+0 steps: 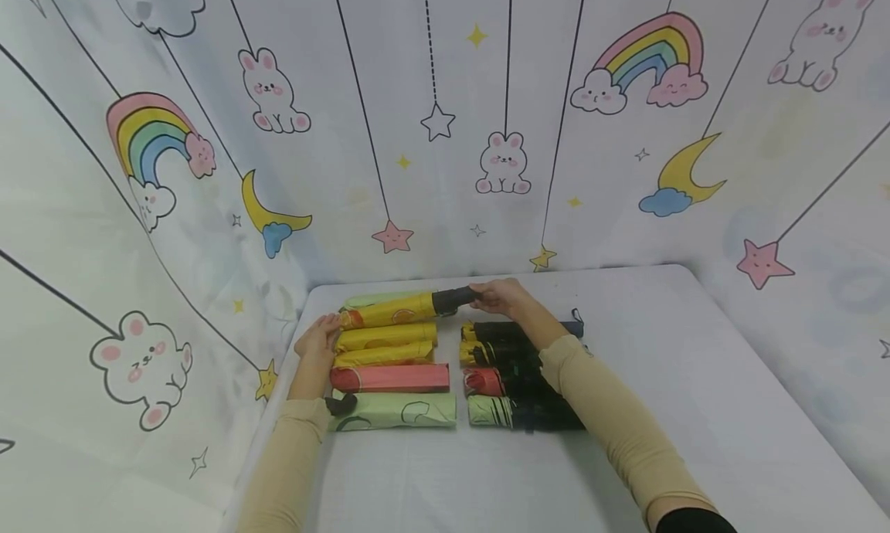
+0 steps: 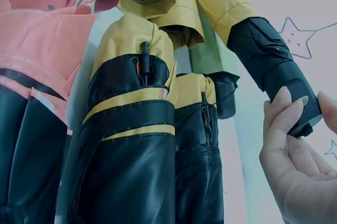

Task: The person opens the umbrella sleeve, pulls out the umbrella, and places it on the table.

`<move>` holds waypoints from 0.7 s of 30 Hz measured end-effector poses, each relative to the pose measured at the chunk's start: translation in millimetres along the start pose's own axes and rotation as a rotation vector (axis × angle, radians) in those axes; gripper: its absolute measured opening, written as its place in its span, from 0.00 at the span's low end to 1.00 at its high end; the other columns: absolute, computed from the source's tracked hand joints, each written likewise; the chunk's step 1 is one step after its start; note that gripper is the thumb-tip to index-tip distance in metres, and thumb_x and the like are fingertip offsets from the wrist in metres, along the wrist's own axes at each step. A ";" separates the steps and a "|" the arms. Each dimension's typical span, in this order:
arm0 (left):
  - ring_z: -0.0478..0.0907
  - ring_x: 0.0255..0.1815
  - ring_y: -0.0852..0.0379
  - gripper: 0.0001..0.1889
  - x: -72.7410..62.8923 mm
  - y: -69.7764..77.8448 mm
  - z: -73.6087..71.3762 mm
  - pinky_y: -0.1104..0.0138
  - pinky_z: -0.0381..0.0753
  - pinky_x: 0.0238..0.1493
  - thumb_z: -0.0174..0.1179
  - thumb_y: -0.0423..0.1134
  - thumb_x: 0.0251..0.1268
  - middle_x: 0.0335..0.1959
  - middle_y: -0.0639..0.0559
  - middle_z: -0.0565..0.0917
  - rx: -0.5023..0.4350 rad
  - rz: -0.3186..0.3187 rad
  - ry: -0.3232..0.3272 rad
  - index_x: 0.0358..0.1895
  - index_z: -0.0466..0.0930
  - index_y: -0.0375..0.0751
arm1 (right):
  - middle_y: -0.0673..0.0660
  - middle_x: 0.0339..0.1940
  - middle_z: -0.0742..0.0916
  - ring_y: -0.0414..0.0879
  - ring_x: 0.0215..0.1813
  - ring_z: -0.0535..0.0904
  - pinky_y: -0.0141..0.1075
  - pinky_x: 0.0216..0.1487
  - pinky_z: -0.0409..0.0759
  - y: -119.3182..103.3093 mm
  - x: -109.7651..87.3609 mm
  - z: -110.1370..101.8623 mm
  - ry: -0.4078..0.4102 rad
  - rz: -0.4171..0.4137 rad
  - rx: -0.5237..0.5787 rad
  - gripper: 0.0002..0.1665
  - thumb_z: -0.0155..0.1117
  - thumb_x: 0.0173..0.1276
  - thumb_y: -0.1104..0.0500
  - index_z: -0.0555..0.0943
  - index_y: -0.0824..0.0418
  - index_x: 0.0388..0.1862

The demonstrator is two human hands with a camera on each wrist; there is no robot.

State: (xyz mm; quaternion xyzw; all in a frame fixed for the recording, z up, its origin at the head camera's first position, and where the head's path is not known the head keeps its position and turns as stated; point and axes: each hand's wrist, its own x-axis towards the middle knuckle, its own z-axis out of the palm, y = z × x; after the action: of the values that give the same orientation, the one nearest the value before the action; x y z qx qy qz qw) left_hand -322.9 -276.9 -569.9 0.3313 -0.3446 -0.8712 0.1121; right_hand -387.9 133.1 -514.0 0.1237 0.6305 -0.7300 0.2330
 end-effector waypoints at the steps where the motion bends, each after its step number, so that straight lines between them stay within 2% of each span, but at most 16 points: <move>1: 0.77 0.70 0.47 0.38 -0.3 0.2 0.1 0.65 0.87 0.56 0.52 0.06 0.61 0.74 0.35 0.72 -0.002 0.001 0.000 0.76 0.66 0.28 | 0.62 0.42 0.90 0.53 0.43 0.90 0.37 0.47 0.91 -0.5 -0.8 -0.4 -0.002 0.001 -0.001 0.28 0.79 0.65 0.63 0.80 0.70 0.60; 9: 0.75 0.72 0.46 0.38 -3.4 2.4 1.9 0.64 0.86 0.57 0.50 0.07 0.63 0.76 0.34 0.69 -0.017 -0.006 -0.020 0.78 0.63 0.29 | 0.62 0.41 0.90 0.53 0.42 0.90 0.37 0.49 0.90 -2.3 -3.2 -4.9 -0.003 -0.001 0.026 0.31 0.78 0.65 0.64 0.77 0.71 0.64; 16: 0.77 0.70 0.48 0.39 -5.0 2.0 2.7 0.66 0.87 0.55 0.56 0.08 0.62 0.75 0.36 0.71 0.019 -0.007 -0.010 0.77 0.65 0.31 | 0.63 0.39 0.90 0.54 0.42 0.91 0.35 0.46 0.91 -0.7 -1.7 -10.6 -0.001 -0.002 0.064 0.35 0.78 0.65 0.66 0.74 0.73 0.67; 21: 0.77 0.70 0.48 0.39 -5.9 1.7 2.1 0.66 0.87 0.55 0.54 0.07 0.61 0.74 0.35 0.72 0.016 -0.002 -0.020 0.77 0.65 0.30 | 0.63 0.38 0.90 0.54 0.40 0.91 0.35 0.44 0.91 -1.4 -3.7 -13.6 0.003 -0.002 0.067 0.32 0.77 0.65 0.66 0.76 0.73 0.65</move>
State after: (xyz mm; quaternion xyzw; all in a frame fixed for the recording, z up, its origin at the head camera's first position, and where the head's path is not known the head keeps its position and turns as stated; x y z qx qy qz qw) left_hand -319.9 -274.5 -564.6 0.3238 -0.3522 -0.8719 0.1050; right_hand -387.0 147.2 -513.4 0.1318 0.6063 -0.7506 0.2273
